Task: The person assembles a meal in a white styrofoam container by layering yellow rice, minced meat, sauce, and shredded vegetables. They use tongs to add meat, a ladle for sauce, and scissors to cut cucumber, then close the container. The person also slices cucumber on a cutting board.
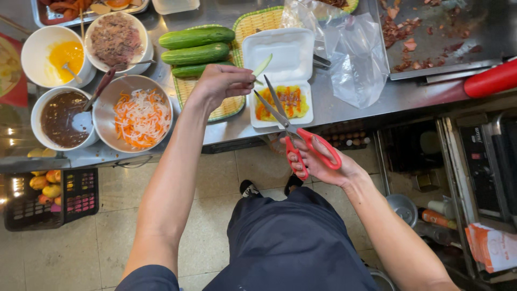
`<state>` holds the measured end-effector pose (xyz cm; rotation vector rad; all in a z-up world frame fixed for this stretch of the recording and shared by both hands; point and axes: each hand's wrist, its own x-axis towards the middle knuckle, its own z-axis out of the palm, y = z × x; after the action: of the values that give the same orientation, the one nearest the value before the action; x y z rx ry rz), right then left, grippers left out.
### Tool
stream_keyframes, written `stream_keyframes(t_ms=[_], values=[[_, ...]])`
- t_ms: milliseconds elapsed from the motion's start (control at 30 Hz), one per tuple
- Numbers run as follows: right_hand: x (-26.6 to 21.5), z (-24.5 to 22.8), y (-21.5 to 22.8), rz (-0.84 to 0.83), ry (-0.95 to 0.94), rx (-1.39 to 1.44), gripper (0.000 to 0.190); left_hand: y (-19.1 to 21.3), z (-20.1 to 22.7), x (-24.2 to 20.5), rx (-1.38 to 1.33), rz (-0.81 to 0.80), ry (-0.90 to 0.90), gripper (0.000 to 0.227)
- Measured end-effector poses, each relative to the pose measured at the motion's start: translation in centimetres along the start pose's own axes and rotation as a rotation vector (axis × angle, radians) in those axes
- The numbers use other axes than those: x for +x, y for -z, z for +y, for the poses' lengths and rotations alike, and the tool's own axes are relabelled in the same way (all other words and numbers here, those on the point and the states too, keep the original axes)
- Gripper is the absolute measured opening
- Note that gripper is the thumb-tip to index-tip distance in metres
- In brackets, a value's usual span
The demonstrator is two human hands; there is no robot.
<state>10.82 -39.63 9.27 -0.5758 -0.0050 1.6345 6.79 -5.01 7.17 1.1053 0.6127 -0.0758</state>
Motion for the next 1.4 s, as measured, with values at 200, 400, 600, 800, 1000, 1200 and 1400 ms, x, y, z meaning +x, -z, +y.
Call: stream_keyframes(t_ms=[200,400,600,800,1000,1200,1400], values=[[-1.7,-1.9,1.3,0.330,0.087,-0.162,0.065,-4.9,-2.7,2.0,0.123,-0.078,0.170,0.018],[-1.9,-1.4,3.3,0.489,-0.015,-0.268,0.051,-4.8,-4.9,3.1,0.295,-0.027,0.167,0.015],[-3.1,-0.4,2.9,0.547,-0.038,-0.348,0.050,-5.1,-5.1,1.9,0.469,0.069,0.026,0.018],[-5.1,-2.8,3.2,0.819,0.239,-0.700,0.062,-4.2,-6.9,-0.8,1.032,0.391,-0.279,0.023],[-6.5,-4.4,5.2,1.230,0.290,-1.731,0.076,-3.6,-11.6,-2.1,0.666,0.479,-0.049,0.051],[-6.3,-6.0,7.1,1.123,0.316,-1.994,0.064,-6.1,-15.4,3.2,0.303,0.665,-0.103,0.067],[-1.5,-10.0,9.0,0.860,0.521,-2.223,0.057,-6.8,-14.9,3.2,-0.143,0.396,-0.311,0.066]])
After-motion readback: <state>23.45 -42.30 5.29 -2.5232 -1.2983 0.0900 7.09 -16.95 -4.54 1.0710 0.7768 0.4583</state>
